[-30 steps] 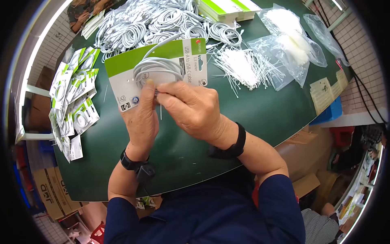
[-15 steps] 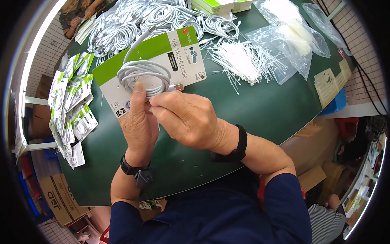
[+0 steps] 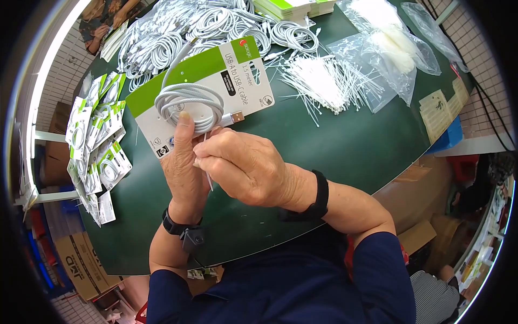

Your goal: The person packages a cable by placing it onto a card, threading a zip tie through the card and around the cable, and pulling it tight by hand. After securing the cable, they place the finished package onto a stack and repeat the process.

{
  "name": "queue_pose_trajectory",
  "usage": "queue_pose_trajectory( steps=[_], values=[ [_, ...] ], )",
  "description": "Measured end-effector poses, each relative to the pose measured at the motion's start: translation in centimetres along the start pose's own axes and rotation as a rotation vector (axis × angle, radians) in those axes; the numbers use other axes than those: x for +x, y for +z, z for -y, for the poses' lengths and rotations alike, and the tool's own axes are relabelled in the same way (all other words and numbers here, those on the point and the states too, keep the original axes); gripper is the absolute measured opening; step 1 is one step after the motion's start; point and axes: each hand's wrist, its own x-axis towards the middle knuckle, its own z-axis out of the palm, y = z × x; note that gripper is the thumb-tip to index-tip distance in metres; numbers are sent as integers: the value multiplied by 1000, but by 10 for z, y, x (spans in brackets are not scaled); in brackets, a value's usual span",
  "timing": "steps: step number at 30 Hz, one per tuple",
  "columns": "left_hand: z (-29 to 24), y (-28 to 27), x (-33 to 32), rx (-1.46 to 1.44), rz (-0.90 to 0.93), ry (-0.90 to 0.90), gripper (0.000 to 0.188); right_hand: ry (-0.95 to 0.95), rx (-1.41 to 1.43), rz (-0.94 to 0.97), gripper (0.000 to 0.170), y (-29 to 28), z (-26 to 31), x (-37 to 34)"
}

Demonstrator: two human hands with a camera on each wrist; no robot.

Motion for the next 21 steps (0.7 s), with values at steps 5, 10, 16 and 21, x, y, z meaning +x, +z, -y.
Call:
queue_pose_trajectory(
  steps=[5, 10, 16, 21],
  values=[
    [-2, 2, -2, 24, -20, -35, 39, -25, 68, -30, 23, 3, 1, -1],
    [-3, 4, -2, 46, -30, -44, 40, -39, 108, -18, 23, 1, -1, -2],
    [-2, 2, -2, 57, -13, -30, 40, -30, 125, -10, 24, 0, -1, -3],
    [-1, 0, -2, 38, -8, -36, 40, -8, 155, 13, 26, -1, -1, -4]
  ],
)
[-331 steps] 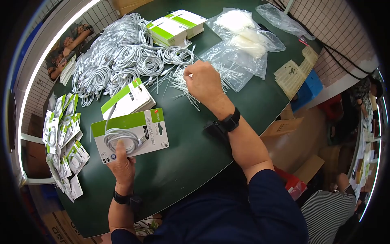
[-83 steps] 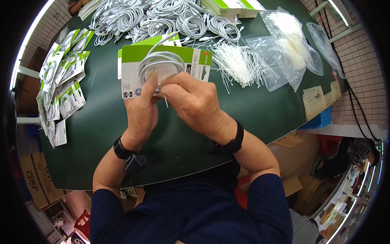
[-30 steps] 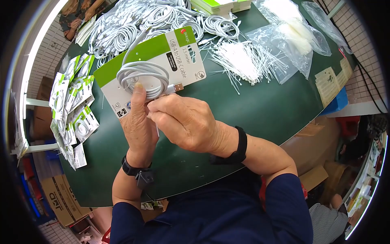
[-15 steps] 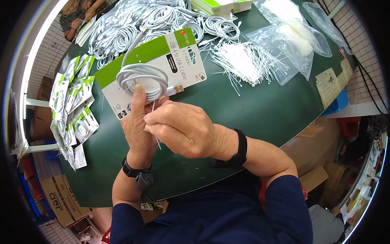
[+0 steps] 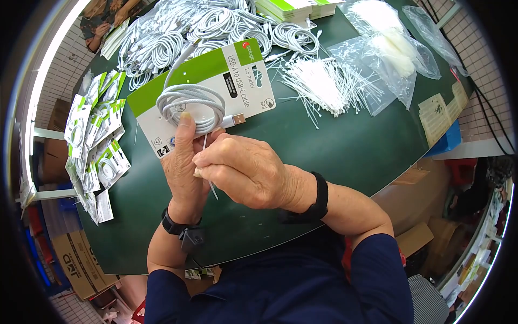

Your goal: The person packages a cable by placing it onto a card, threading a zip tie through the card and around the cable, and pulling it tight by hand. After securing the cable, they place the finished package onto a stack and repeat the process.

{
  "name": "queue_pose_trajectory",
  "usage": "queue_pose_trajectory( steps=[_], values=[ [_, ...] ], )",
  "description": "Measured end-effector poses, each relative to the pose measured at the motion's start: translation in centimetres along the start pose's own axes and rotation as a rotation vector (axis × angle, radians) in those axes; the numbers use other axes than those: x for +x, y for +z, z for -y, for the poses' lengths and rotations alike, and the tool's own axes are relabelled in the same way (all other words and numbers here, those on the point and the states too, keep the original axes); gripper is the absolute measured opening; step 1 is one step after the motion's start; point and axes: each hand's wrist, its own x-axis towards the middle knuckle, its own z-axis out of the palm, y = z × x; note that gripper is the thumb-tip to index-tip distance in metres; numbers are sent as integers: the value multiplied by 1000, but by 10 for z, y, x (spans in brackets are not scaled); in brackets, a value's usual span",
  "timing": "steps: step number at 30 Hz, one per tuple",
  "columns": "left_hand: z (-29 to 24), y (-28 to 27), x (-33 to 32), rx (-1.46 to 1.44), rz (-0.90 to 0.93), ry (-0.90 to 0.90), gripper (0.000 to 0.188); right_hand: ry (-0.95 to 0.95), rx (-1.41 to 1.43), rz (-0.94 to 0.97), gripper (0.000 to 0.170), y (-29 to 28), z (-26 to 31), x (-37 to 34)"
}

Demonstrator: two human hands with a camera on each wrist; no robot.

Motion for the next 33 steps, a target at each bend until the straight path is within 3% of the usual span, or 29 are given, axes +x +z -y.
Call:
queue_pose_trajectory(
  steps=[15, 22, 25, 26, 29, 33],
  values=[
    [8, -2, 1, -47, 1, 45, 39, 18, -24, 10, 26, -2, -4, 3],
    [25, -4, 7, 15, -71, 233, 37, 21, -137, 49, 21, -7, -13, 8],
    [21, -1, -3, 54, -16, 138, 35, 310, -208, -35, 22, -15, -16, 10],
    [20, -1, -5, 78, 14, 91, 34, 313, -211, -32, 22, -16, -16, 9],
    [24, -1, -6, 72, 3, 62, 32, 716, 18, -124, 21, -15, -17, 7],
    [25, -1, -6, 61, 2, 55, 30, 532, -165, -47, 19, -18, -16, 8]
  ],
)
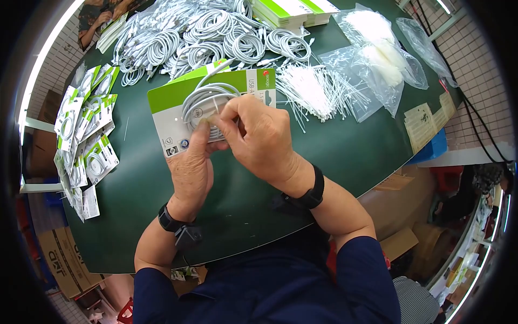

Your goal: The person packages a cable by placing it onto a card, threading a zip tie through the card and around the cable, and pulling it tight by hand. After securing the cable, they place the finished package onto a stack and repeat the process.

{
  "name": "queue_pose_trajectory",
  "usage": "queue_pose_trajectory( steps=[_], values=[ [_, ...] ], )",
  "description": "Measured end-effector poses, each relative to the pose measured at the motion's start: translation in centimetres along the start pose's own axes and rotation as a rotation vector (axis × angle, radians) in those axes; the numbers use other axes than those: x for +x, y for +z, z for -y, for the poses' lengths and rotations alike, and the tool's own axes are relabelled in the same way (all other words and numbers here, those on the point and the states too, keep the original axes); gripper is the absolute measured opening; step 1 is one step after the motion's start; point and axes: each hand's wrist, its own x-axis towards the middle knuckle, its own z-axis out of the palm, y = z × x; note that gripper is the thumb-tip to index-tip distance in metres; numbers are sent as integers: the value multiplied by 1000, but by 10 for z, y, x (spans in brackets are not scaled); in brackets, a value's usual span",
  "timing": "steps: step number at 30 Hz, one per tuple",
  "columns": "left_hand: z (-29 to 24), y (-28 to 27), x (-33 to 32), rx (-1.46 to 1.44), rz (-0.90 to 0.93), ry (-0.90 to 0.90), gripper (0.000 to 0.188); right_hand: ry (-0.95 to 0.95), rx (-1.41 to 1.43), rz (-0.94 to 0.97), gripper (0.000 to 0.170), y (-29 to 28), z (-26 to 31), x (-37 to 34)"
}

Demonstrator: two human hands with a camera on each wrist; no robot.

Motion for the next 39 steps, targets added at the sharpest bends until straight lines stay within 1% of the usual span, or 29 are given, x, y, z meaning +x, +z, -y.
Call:
queue_pose_trajectory(
  steps=[1, 4, 5, 8, 9, 12, 13, 16, 20, 26, 29, 39],
  values=[
    [0, 0, 0, -6, 1, 5, 30, -1, 0, 1, 19, 0, -2, 2],
    [-1, 0, 1, -5, 15, 24, 30, -411, -117, -68, 20, 0, -12, 10],
    [-1, 0, 1, -4, 22, 33, 29, -413, -116, -66, 20, -1, -11, 11],
    [0, 0, 3, -7, 11, 28, 29, -518, -256, -55, 30, -7, -5, 18],
    [0, 0, 3, -8, 7, 24, 29, -519, -254, -52, 30, -7, -4, 19],
    [-2, 1, 3, 10, 6, 31, 29, -542, -283, -13, 39, -7, -3, 18],
    [-3, 1, 3, 18, 9, 32, 30, -540, -283, -10, 39, -7, -4, 18],
    [-2, 1, 3, 29, 18, 19, 30, -545, -216, 61, 44, -12, -9, 17],
    [-2, 1, 3, 30, 1, 34, 30, -541, -162, 103, 44, -18, -4, 17],
    [-11, 1, 4, 82, -35, 104, 32, -594, -121, 92, 44, -19, 1, 11],
    [-13, 0, 4, 72, -13, 129, 34, -596, -129, 87, 43, -20, 5, 8],
    [-16, 3, 4, 22, -18, 122, 35, -594, -182, 50, 42, -20, 5, 8]
  ],
)
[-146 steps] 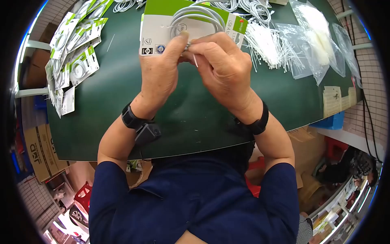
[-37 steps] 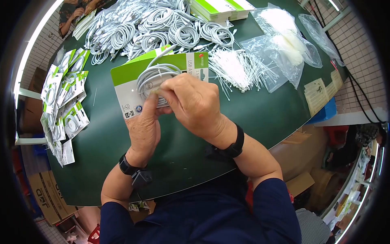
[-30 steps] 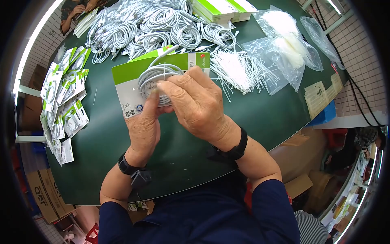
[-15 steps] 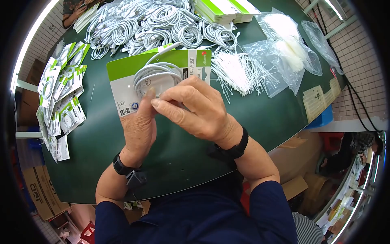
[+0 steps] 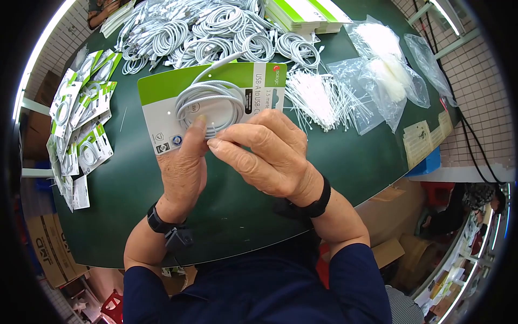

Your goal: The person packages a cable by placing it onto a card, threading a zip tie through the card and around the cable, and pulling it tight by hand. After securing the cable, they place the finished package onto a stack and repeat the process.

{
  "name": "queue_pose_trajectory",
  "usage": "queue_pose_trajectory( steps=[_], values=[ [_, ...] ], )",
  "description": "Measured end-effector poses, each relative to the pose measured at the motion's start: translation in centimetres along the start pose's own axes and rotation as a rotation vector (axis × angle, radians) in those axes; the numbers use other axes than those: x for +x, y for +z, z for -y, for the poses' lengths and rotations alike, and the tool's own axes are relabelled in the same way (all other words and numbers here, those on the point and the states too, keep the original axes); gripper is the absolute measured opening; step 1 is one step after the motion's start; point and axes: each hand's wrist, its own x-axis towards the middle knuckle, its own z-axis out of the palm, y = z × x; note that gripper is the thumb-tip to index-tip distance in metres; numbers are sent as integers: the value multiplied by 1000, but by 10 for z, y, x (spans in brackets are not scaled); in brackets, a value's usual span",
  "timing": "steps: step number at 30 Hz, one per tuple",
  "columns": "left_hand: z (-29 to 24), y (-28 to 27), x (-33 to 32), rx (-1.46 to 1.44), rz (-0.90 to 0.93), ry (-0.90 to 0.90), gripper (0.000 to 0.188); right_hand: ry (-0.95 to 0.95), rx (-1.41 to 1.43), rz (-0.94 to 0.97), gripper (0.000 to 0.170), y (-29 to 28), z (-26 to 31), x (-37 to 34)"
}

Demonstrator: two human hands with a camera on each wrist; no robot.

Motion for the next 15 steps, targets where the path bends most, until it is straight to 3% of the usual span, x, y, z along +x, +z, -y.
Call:
queue_pose_trajectory(
  steps=[15],
  values=[
    [2, -1, -1, 14, -31, 9, 32, 0, 16, 21, 44, 4, -2, 1]
  ],
)
